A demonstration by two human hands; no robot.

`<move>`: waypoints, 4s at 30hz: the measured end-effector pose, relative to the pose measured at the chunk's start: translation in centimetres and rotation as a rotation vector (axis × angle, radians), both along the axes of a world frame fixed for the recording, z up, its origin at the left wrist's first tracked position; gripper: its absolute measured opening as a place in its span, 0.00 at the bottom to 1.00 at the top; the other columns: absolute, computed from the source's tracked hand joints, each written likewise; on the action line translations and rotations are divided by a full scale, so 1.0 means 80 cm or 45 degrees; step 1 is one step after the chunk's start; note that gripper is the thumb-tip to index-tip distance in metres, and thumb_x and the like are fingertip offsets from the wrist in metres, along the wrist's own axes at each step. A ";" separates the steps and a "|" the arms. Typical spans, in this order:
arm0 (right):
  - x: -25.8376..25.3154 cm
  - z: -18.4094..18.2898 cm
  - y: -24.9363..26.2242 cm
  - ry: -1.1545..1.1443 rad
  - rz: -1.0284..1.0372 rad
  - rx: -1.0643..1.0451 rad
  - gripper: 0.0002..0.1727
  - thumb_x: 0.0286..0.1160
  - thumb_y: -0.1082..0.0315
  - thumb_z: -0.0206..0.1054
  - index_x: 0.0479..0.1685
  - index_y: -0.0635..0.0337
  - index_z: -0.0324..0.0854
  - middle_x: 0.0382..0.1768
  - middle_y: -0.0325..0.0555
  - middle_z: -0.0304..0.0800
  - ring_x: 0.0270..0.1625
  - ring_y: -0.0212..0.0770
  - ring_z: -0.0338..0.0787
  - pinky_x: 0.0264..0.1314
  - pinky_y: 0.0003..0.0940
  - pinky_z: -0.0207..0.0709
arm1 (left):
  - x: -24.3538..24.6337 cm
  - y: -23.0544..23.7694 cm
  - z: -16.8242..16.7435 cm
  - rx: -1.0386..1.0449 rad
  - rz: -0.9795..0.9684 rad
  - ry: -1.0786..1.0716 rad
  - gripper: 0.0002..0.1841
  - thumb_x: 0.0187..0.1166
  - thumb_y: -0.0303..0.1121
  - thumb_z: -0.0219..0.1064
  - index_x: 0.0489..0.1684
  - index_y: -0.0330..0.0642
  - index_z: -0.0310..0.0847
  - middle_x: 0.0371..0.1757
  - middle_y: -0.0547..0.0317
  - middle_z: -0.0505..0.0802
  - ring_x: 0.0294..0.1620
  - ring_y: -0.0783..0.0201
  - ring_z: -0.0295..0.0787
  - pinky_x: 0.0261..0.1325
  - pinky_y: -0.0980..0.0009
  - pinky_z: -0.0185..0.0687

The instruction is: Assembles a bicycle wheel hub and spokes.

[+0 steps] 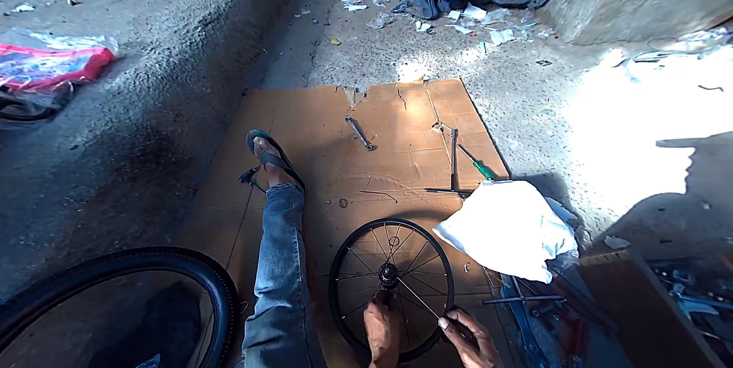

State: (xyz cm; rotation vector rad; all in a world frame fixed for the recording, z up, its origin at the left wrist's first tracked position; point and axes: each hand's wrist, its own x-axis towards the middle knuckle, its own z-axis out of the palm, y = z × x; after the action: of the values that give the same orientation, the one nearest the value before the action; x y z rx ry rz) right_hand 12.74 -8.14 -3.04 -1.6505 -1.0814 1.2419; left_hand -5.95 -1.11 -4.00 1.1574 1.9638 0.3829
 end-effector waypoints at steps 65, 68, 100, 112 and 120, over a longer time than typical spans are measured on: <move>0.007 -0.017 -0.019 0.174 0.039 -0.026 0.16 0.67 0.53 0.79 0.33 0.58 0.89 0.68 0.54 0.83 0.68 0.43 0.84 0.63 0.37 0.85 | 0.014 -0.021 0.036 -0.340 0.580 -1.456 0.11 0.87 0.25 0.60 0.60 0.26 0.76 0.43 0.37 0.94 0.36 0.50 0.95 0.43 0.58 0.94; 0.016 -0.023 -0.018 0.309 -0.127 -0.033 0.12 0.68 0.64 0.77 0.41 0.61 0.82 0.52 0.50 0.89 0.50 0.41 0.90 0.51 0.38 0.89 | -0.024 -0.022 0.028 -0.374 0.308 -1.380 0.11 0.83 0.22 0.63 0.59 0.27 0.79 0.46 0.38 0.94 0.43 0.50 0.95 0.49 0.58 0.93; 0.047 -0.047 0.011 -0.377 -0.034 0.129 0.18 0.81 0.65 0.61 0.63 0.64 0.84 0.57 0.50 0.91 0.56 0.38 0.92 0.59 0.35 0.88 | 0.021 -0.033 -0.016 -0.020 0.388 -1.129 0.09 0.84 0.30 0.68 0.48 0.29 0.84 0.34 0.47 0.95 0.31 0.58 0.95 0.37 0.62 0.95; 0.066 -0.088 -0.041 -1.236 0.471 0.072 0.11 0.78 0.62 0.66 0.49 0.53 0.91 0.49 0.47 0.92 0.53 0.49 0.92 0.55 0.45 0.87 | 0.027 -0.031 -0.020 0.004 0.448 -1.151 0.08 0.81 0.28 0.71 0.43 0.30 0.87 0.31 0.51 0.93 0.27 0.62 0.92 0.33 0.66 0.93; 0.054 -0.072 -0.027 -0.956 0.266 0.113 0.10 0.68 0.64 0.68 0.42 0.58 0.88 0.39 0.47 0.88 0.33 0.41 0.88 0.33 0.39 0.85 | 0.029 -0.028 -0.013 -0.029 0.459 -1.179 0.08 0.83 0.29 0.69 0.43 0.29 0.86 0.30 0.49 0.94 0.26 0.59 0.94 0.33 0.63 0.95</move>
State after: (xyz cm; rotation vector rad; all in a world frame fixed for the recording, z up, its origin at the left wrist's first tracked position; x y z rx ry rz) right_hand 17.04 -10.26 -8.77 -2.0269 -1.7616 0.6646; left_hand -3.59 -3.35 -5.06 0.4415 1.3143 0.8943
